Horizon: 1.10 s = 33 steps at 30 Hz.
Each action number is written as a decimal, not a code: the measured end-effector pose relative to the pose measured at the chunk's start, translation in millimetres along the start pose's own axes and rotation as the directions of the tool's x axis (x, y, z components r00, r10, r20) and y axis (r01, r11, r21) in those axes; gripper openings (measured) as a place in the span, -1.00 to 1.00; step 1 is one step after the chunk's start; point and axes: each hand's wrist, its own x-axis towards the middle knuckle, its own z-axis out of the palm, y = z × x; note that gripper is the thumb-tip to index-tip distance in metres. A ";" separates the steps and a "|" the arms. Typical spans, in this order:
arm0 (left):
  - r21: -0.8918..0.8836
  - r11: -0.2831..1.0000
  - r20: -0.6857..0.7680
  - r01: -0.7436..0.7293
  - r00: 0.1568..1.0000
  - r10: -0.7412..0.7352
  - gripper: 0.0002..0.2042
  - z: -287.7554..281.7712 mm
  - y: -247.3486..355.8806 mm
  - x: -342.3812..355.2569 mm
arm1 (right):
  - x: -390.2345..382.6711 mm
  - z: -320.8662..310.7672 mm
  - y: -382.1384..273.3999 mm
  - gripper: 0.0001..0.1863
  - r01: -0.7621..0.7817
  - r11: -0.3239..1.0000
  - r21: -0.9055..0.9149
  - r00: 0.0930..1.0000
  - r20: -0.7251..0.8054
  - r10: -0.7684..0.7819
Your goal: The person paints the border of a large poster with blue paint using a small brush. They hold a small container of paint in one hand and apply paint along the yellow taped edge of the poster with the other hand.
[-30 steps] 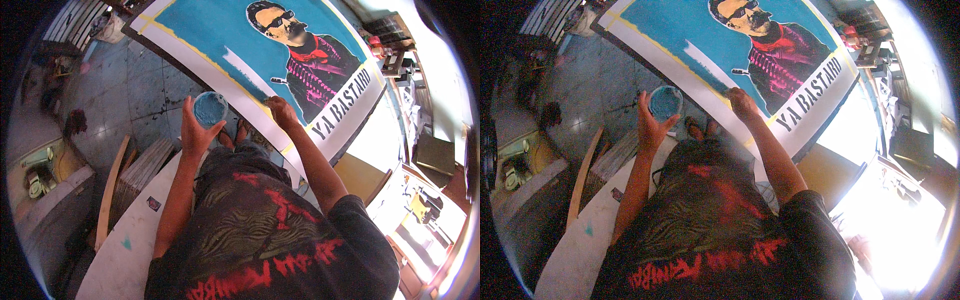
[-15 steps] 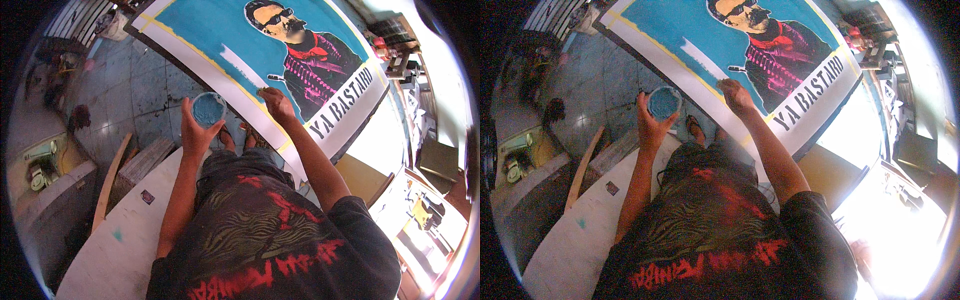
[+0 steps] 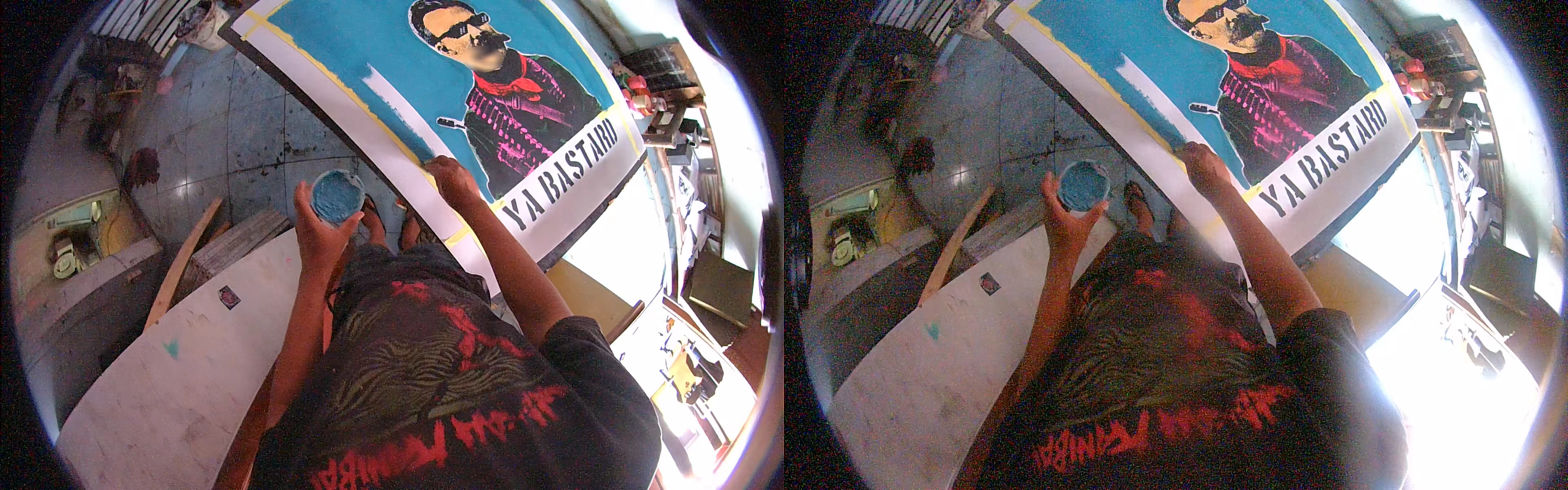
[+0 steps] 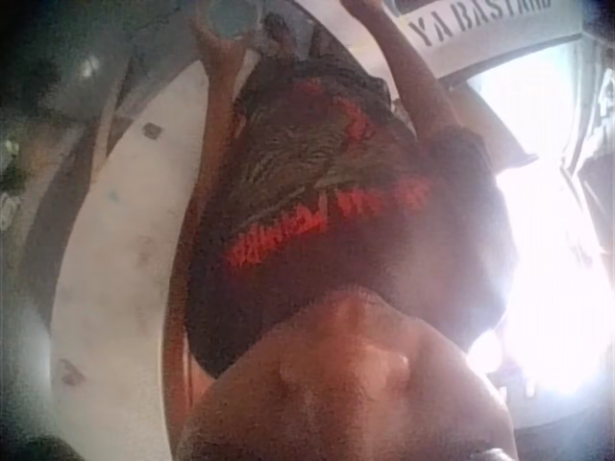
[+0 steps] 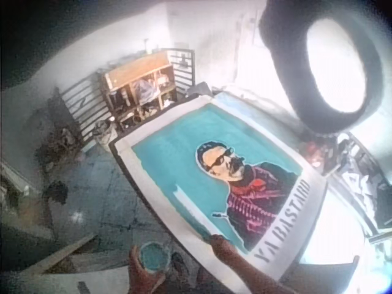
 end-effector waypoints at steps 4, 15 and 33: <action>0.039 0.999 -0.021 -0.012 1.000 0.013 0.10 0.9 1.4 -3.5 | 5.8 -0.4 6.7 -0.70 0.121 0.988 0.098 0.980 -0.170 -0.103; -0.010 1.000 -0.005 0.002 1.000 -0.002 0.09 4.9 8.4 -7.4 | 17.8 -6.9 6.3 -0.67 0.072 0.997 0.013 0.997 -0.023 -0.072; -0.032 0.999 0.002 -0.016 1.000 0.016 0.09 4.0 3.4 -11.4 | -20.8 -0.2 16.9 -0.69 0.093 0.996 0.011 0.992 -0.085 -0.092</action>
